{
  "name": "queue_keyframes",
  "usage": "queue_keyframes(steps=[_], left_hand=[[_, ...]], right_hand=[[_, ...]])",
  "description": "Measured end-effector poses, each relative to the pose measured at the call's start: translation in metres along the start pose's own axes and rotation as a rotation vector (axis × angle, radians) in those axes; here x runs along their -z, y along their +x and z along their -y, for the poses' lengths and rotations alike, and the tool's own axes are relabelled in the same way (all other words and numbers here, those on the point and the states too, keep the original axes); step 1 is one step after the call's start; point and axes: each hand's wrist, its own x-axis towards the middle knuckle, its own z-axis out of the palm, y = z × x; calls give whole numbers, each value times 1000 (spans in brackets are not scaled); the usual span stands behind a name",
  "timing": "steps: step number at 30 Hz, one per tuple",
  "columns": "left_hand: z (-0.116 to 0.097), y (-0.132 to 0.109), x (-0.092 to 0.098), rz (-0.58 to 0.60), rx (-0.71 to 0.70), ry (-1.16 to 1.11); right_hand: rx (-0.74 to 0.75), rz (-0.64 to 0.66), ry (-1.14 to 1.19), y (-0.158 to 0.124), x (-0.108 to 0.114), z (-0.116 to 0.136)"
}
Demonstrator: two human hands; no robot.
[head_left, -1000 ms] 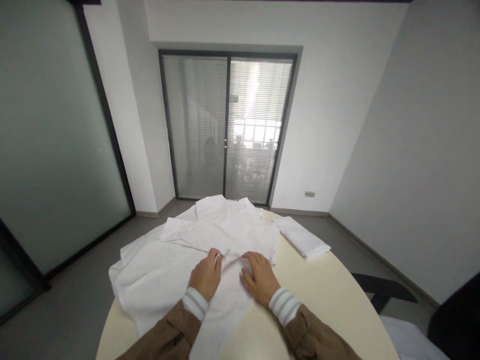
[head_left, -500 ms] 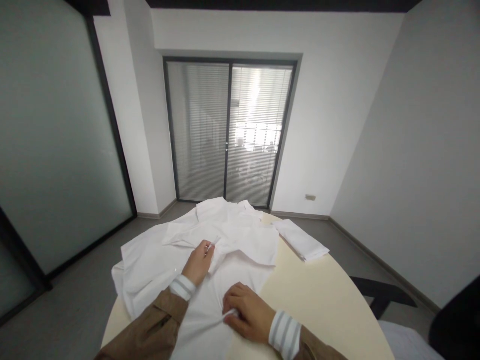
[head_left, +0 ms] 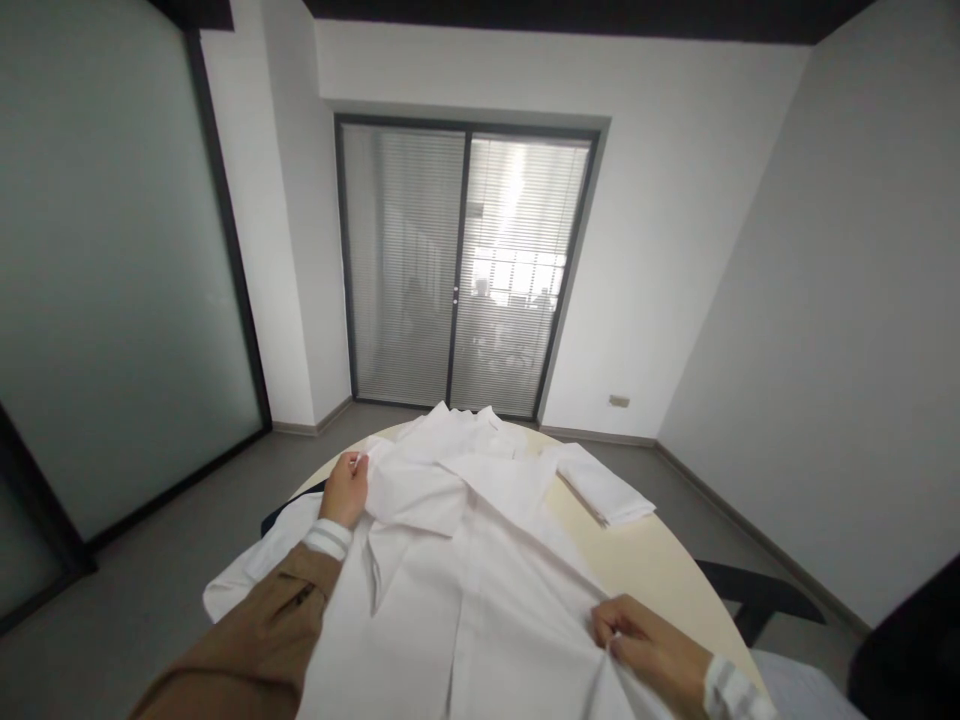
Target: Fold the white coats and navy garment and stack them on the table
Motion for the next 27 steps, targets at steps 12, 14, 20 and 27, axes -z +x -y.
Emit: queue_keyframes(steps=[12, 14, 20, 27], left_hand=[[-43, -75, -20, 483, -598, 327], [-46, -89, -26, 581, -811, 291], [-39, -126, -44, 657, -1423, 451], [-34, -133, -47, 580, -1620, 465]], right_hand=[[234, -450, -436, 72, 5, 85], [302, -472, -430, 90, 0, 103], [511, -95, -534, 121, -30, 119], [403, -161, -496, 121, -53, 103]])
